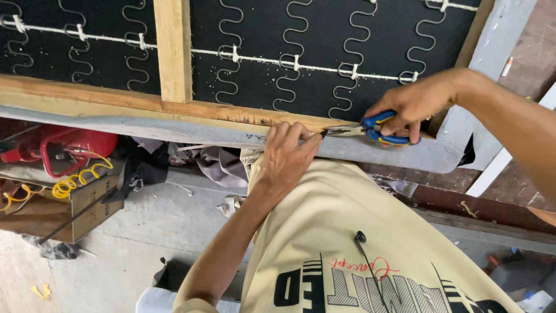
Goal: The person uses pliers to trim excess gray fabric along the edges of a wooden frame that holds a black foam pad with white zigzag lines. The person repeatedly cuts and removes small fabric pieces along the frame's perimeter.
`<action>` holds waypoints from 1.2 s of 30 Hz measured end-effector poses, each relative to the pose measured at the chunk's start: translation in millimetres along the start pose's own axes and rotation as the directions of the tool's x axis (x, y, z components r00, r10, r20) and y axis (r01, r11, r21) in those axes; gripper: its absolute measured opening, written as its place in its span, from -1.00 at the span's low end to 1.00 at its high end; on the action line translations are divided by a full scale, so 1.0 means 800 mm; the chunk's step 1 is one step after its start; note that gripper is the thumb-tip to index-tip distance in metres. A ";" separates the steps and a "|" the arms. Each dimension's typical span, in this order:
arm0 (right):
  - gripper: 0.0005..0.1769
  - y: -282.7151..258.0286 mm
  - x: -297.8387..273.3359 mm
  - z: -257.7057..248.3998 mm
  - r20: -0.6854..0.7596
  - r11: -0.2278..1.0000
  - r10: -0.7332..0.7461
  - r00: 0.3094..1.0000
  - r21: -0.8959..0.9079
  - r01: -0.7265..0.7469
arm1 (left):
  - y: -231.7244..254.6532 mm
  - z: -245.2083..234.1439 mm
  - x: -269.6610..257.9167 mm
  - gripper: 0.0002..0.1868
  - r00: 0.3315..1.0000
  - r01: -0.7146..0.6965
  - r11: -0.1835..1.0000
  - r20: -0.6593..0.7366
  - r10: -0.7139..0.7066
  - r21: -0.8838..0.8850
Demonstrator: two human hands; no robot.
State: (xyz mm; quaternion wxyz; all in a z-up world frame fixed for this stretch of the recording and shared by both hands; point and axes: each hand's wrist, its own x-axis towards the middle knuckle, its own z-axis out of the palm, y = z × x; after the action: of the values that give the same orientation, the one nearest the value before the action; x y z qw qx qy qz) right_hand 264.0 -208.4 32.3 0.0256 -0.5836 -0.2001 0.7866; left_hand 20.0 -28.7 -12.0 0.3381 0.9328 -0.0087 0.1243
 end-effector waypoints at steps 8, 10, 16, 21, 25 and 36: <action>-0.23 -0.037 0.034 -0.014 -0.212 0.878 -0.053 0.976 -0.475 -0.055 | -0.002 0.000 -0.004 -0.79 0.995 -0.094 0.996 -0.044 0.094 0.003; -0.17 -0.044 0.026 -0.002 -0.280 0.825 -0.016 0.960 -0.547 -0.145 | -0.003 0.002 -0.004 -0.78 0.994 -0.095 0.995 -0.049 0.095 -0.003; -0.18 -0.009 0.018 0.048 -0.470 0.692 -0.256 0.845 -0.699 -0.180 | -0.002 0.002 -0.005 -0.81 0.996 -0.090 0.995 -0.027 0.089 -0.033; -0.31 0.035 0.050 0.042 -0.343 0.407 -0.861 0.375 -0.908 0.103 | 0.001 -0.002 -0.006 -0.78 0.991 -0.134 0.983 -0.042 0.130 -0.124; -0.36 0.050 0.052 0.040 -0.329 0.380 -0.889 0.317 -0.918 0.111 | 0.002 -0.006 -0.006 -0.78 0.988 -0.157 0.978 -0.024 0.155 -0.141; -0.52 0.052 -0.028 0.062 -0.450 0.889 -0.111 0.886 -0.443 -0.113 | 0.007 0.017 0.004 -0.77 0.995 -0.076 0.997 0.059 0.078 -0.022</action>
State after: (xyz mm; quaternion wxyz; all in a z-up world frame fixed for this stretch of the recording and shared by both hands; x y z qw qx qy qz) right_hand 233.0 -267.3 50.3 -0.0657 -0.7439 -0.3671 0.5545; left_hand 25.5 -41.2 -18.0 0.3417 0.9318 -0.0558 0.1094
